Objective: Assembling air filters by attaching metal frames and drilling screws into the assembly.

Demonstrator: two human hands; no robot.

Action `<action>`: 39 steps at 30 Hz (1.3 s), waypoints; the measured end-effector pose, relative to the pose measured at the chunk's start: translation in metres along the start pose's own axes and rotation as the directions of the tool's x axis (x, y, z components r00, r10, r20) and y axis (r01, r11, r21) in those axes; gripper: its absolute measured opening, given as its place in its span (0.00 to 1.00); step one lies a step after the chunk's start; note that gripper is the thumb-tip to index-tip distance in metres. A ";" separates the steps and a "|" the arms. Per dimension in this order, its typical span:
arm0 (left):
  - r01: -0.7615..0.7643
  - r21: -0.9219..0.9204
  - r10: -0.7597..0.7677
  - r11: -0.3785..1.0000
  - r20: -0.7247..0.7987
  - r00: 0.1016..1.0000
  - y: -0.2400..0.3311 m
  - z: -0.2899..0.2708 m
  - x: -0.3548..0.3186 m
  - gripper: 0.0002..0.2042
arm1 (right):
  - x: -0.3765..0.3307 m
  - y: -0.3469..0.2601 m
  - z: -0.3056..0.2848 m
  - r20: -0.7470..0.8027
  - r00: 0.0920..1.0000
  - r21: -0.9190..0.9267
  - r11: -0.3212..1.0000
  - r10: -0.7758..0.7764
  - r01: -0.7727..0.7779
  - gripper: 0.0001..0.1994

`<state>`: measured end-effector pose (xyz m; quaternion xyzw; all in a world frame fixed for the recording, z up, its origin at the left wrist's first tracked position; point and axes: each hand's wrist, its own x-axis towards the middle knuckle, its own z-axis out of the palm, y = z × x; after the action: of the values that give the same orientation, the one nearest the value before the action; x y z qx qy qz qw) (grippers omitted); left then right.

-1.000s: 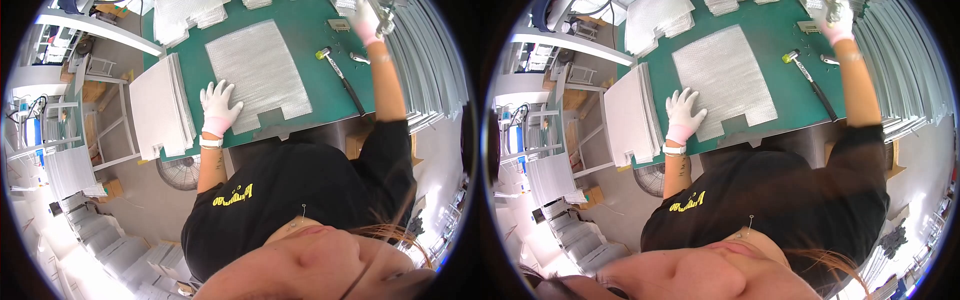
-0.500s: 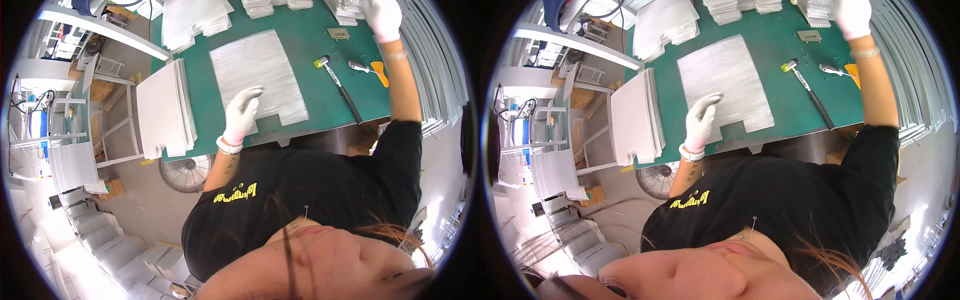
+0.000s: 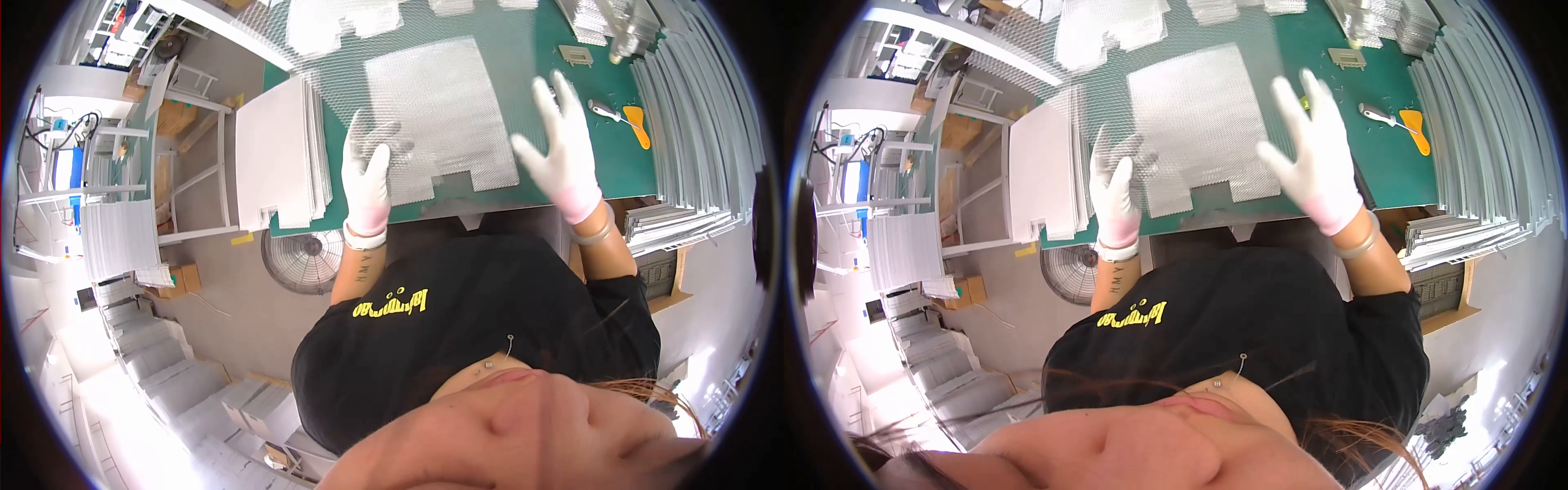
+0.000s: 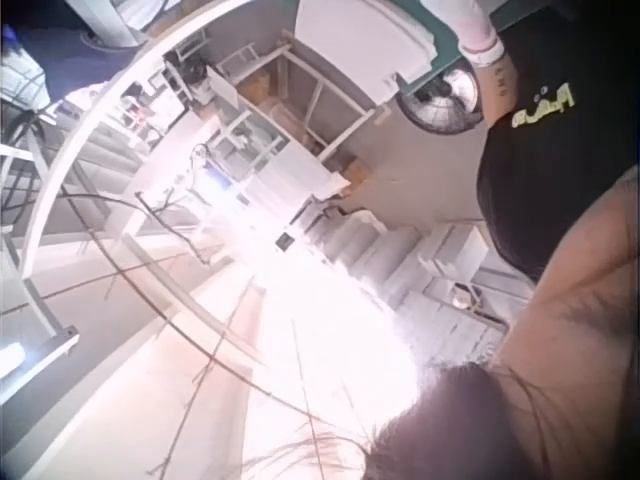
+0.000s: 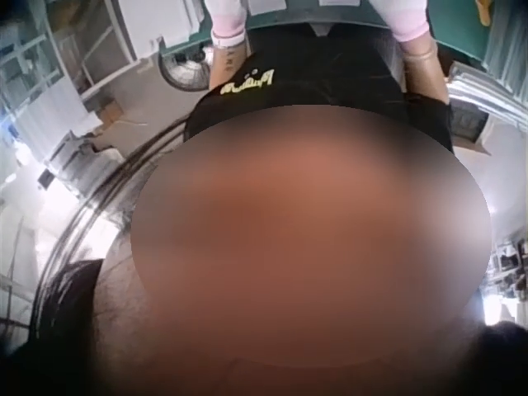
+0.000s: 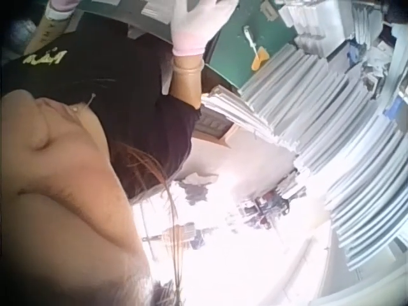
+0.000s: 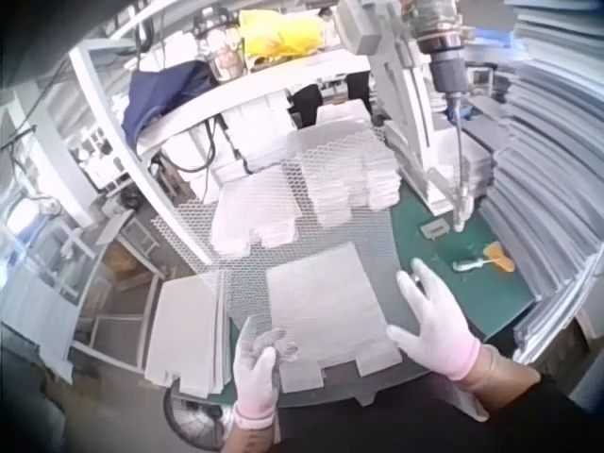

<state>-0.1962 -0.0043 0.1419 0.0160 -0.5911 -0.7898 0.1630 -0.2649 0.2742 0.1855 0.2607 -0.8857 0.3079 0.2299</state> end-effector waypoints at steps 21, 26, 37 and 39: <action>0.014 1.000 -0.145 0.003 -0.013 0.989 -0.056 -0.021 0.003 0.42 | -0.046 0.038 0.092 0.419 0.810 -0.046 0.900 0.410 -0.433 0.37; 0.005 1.000 -0.131 0.004 -0.004 0.991 -0.065 -0.029 0.002 0.40 | -0.049 0.039 0.092 0.440 0.820 -0.064 0.923 0.367 -0.379 0.33; 0.001 1.000 -0.140 0.026 0.002 0.990 -0.061 -0.028 0.007 0.41 | -0.035 0.039 0.083 0.541 0.745 -0.101 0.910 0.389 -0.402 0.33; -0.017 0.999 -0.128 0.033 0.021 0.992 -0.062 -0.029 0.009 0.41 | -0.032 0.041 0.083 0.545 0.742 -0.110 0.911 0.390 -0.398 0.33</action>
<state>-0.2133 -0.0179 0.0765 0.1062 -0.9799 -0.1627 0.0441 -0.2858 0.2564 0.0917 0.1475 -0.9463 0.2659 -0.1096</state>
